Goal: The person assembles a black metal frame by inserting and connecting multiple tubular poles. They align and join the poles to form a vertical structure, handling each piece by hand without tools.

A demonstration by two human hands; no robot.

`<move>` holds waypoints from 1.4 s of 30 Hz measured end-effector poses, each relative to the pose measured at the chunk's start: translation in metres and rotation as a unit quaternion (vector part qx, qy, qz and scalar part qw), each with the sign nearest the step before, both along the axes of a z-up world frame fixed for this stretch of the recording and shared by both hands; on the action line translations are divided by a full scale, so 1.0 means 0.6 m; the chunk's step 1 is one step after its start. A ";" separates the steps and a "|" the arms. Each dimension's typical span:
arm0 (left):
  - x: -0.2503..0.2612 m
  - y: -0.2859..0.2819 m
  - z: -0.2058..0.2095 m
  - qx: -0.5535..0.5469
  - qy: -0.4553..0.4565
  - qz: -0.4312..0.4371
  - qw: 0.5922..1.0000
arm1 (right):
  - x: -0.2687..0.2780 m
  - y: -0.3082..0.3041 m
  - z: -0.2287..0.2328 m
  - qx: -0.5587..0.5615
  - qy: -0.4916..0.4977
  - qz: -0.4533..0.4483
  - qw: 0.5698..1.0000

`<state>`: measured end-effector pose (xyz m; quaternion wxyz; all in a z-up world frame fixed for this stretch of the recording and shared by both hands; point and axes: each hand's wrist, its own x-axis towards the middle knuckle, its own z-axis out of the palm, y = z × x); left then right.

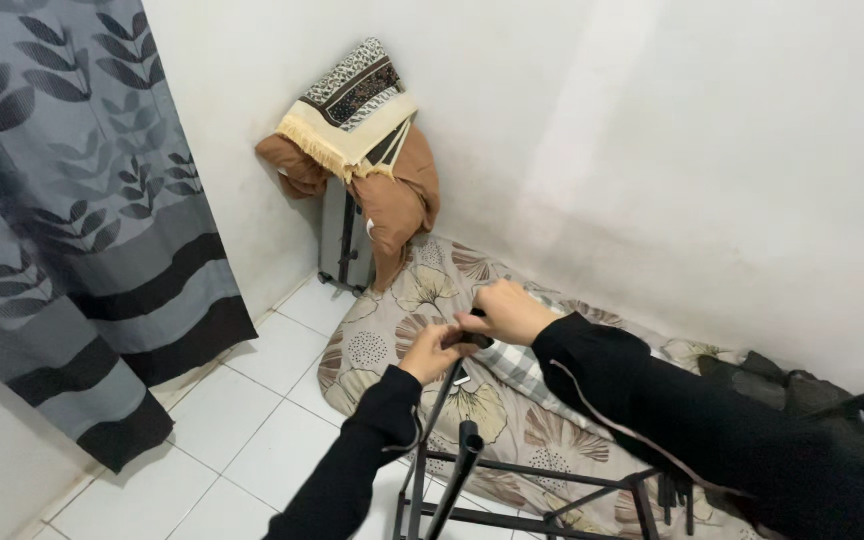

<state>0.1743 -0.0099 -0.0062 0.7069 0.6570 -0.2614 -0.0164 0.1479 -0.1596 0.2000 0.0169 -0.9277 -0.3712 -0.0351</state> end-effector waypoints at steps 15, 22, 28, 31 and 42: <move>-0.019 0.004 0.023 0.054 -0.006 0.020 0.998 | 0.004 -0.013 -0.008 0.098 -0.015 0.048 0.994; -0.007 0.015 0.025 0.105 -0.008 0.041 0.994 | 0.001 0.009 0.022 0.013 -0.024 -0.088 0.996; -0.004 0.018 0.016 0.024 0.034 -0.005 0.999 | -0.003 -0.006 0.074 0.063 0.082 0.269 0.958; 0.005 0.019 0.005 0.020 0.009 0.004 1.000 | -0.009 0.004 0.043 0.037 0.052 0.098 0.993; 0.024 0.029 0.001 0.090 -0.058 0.036 0.994 | -0.019 0.012 0.058 0.164 0.021 0.221 0.961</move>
